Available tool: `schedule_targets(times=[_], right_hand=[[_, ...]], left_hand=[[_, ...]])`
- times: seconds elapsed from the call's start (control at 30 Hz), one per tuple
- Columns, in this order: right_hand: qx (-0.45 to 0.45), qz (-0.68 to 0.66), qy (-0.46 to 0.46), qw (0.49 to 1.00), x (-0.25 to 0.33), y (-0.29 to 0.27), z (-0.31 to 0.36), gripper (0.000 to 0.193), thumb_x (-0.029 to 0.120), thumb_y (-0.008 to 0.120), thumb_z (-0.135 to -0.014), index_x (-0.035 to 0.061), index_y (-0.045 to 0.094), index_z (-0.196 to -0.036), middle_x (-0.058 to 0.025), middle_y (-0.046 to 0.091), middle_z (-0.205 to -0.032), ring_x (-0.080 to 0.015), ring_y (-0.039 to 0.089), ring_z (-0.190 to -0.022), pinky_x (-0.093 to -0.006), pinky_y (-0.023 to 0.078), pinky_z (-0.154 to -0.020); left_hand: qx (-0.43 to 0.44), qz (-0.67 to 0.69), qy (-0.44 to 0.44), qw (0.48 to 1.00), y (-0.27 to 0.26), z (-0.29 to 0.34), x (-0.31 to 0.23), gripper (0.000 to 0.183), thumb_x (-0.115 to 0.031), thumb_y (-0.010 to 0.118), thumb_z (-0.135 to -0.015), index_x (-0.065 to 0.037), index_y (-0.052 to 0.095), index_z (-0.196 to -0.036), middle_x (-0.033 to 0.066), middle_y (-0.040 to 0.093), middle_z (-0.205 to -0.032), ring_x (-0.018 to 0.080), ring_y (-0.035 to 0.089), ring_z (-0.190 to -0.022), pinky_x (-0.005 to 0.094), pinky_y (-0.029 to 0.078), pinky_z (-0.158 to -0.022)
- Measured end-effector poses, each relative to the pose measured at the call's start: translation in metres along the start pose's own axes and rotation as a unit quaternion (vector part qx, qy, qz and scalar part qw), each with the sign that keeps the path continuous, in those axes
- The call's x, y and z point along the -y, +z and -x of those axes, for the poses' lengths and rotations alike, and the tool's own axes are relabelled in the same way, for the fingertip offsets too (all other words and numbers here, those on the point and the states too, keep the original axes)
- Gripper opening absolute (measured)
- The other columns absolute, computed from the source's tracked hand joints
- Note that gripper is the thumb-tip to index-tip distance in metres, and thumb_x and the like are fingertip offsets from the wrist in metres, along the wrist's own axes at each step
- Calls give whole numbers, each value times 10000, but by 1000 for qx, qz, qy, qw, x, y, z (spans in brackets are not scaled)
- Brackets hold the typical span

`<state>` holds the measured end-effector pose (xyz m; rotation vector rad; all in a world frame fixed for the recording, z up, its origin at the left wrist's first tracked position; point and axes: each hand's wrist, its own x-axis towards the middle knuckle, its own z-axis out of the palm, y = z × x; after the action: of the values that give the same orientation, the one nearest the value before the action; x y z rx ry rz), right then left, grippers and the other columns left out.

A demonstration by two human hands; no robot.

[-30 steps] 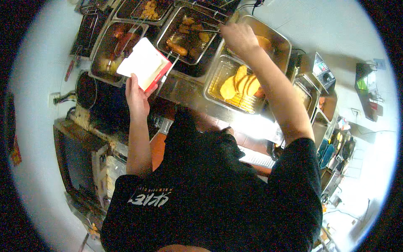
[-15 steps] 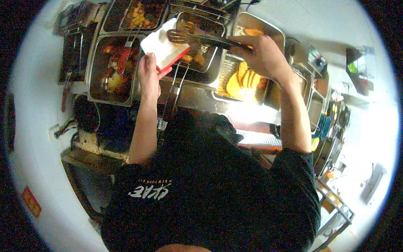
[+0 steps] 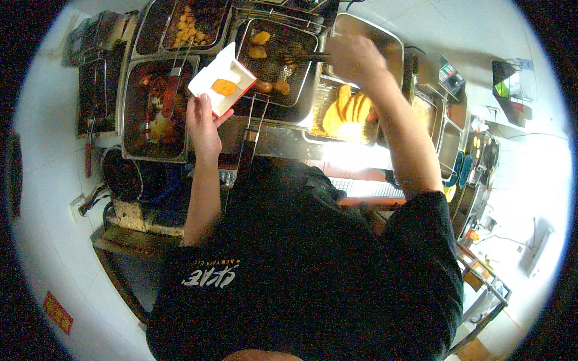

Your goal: The person assembles a burger by placing lettuce, tomato, and cheese on a bun, then wraps it in paper. They also scoop fried items into containers, place them in bags, and attach receipts to the packages.

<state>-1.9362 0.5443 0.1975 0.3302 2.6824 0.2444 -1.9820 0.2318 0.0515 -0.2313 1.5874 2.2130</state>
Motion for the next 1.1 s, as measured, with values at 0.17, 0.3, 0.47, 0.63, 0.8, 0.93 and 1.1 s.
schedule_targets(times=[0.17,0.3,0.47,0.63,0.8,0.93,1.1], right_hand=[[-26,-256,-37,966,-12,-38,63,334,179,711,-947,85,751,-1265,-194,767,-933,-280,758,-836,-396,559,-774],[-58,-286,-39,956,-7,-23,55,252,218,671,-991,80,776,-1174,-185,759,-872,-288,752,-800,-407,567,-746],[48,-308,54,949,-3,45,-26,334,356,673,-968,99,762,-1162,-201,767,-920,-356,763,-764,-487,602,-767],[8,-341,34,939,-1,95,-43,354,327,731,-914,60,752,-1146,-220,761,-962,-366,745,-870,-455,589,-809],[32,-494,100,863,-13,41,30,220,152,696,-1011,-10,743,-1152,-15,696,-744,-50,539,-522,-245,418,-459],[38,-565,9,825,4,9,71,220,135,690,-1018,-20,740,-1166,-17,697,-747,-51,550,-519,-249,424,-459],[7,-494,118,861,5,50,17,315,283,674,-1025,-12,775,-977,-83,726,-703,-152,658,-527,-319,550,-525]], left_hand=[[29,-5,3,1000,7,-5,4,397,-346,600,-1088,-30,545,-1323,66,612,-1183,170,666,-981,391,691,-769],[16,27,-18,999,5,-4,4,453,-376,596,-1085,-26,512,-1360,108,607,-1259,223,681,-1069,414,685,-795],[-16,50,-6,999,-19,-1,-3,525,-429,570,-1087,-38,471,-1424,145,640,-1322,263,722,-1099,427,678,-819],[-8,40,-22,999,-32,0,-4,513,-428,558,-1093,-44,468,-1422,143,641,-1326,257,720,-1109,421,679,-822],[-18,36,-4,999,-31,-2,-4,492,-409,620,-1070,-18,503,-1346,127,616,-1294,229,685,-1107,405,673,-834],[6,28,4,1000,-25,-7,-4,475,-407,605,-1078,-20,512,-1338,117,602,-1320,239,653,-1166,424,664,-861],[-26,19,5,999,-22,-5,-7,491,-394,551,-1103,-41,466,-1432,149,604,-1359,278,677,-1190,469,657,-899]])
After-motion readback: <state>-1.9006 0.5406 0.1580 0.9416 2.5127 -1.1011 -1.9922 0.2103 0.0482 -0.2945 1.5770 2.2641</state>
